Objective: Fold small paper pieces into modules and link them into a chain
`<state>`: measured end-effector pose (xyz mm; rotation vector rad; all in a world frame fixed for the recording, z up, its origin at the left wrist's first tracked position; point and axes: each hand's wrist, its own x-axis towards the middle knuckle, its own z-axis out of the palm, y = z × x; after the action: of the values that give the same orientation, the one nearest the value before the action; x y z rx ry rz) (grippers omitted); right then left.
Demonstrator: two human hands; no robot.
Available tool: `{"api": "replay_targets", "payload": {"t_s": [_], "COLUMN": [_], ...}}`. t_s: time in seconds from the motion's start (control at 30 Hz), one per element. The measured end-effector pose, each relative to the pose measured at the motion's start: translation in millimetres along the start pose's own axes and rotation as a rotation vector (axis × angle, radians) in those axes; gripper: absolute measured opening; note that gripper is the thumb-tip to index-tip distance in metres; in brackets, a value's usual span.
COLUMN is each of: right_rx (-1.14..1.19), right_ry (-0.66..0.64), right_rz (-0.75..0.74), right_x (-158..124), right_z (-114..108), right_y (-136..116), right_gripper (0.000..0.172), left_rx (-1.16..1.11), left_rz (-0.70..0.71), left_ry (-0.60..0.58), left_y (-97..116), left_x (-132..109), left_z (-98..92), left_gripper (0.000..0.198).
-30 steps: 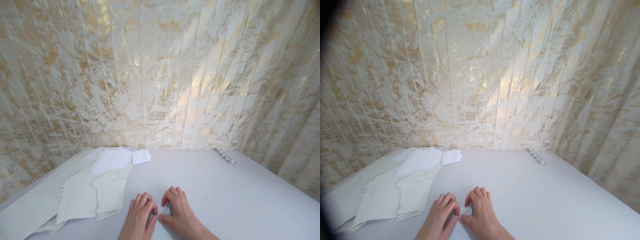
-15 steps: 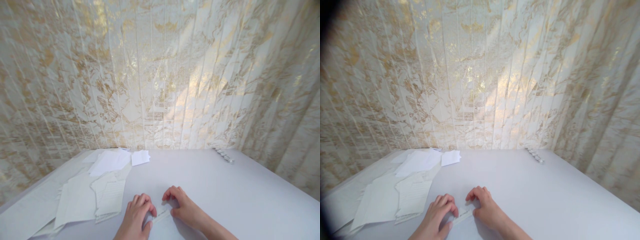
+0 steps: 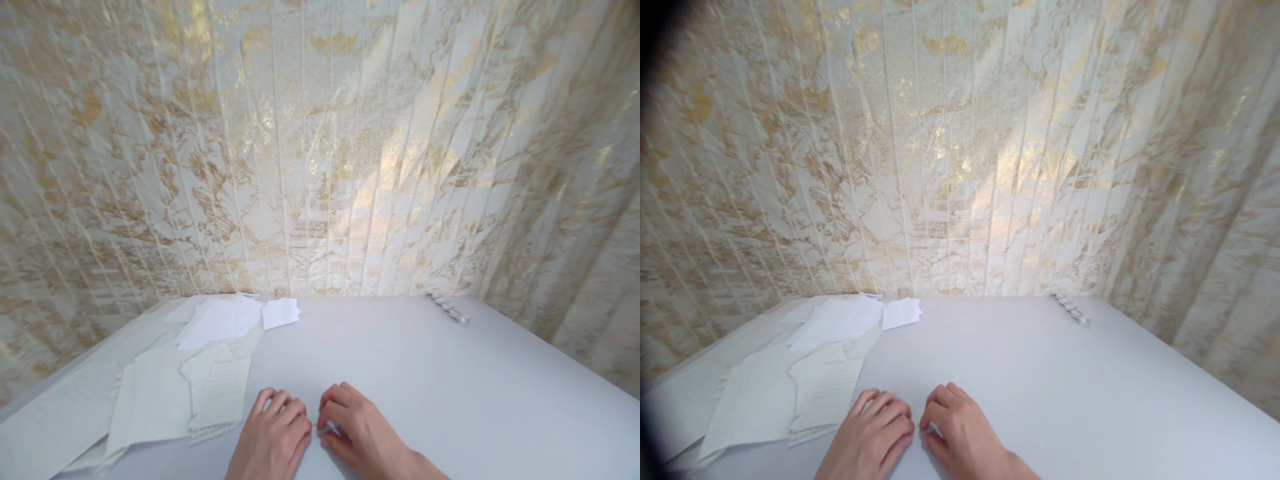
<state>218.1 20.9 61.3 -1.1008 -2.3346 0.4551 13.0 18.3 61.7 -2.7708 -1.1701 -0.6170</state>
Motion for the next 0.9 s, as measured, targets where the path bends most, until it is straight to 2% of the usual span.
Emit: {"api": "replay_targets", "payload": {"t_s": [0.23,0.37,0.47,0.6,0.73,0.8,0.9], "right_rx": [-0.102,-0.143,-0.163,-0.263,-0.361,-0.364,-0.36], "right_ry": [0.018,0.03,0.036,0.065,0.105,0.109,0.105], "right_rz": [-0.033,-0.054,-0.063,-0.113,-0.196,-0.204,-0.188], "right_x": [3,4,3,2,1,1,2], "right_z": [8,9,9,13,19,18,16], "right_y": [1,1,1,3,5,5,4], "right_gripper": [0.02,0.018,0.016,0.01,0.014,0.015,0.013], "left_rx": [0.029,0.079,0.114,0.164,0.206,0.186,0.108], "left_rz": [0.023,0.062,0.092,0.129,0.141,0.122,0.087], "left_ry": [-0.036,-0.015,0.042,0.176,0.275,0.249,0.119], "left_y": [0,0,0,3,5,4,-1], "left_x": [2,1,2,3,3,3,3], "left_z": [3.7,6.4,6.7,7.4,11.1,11.7,9.1], "left_gripper": [0.009,0.017,0.02,0.025,0.03,0.03,0.02]}}
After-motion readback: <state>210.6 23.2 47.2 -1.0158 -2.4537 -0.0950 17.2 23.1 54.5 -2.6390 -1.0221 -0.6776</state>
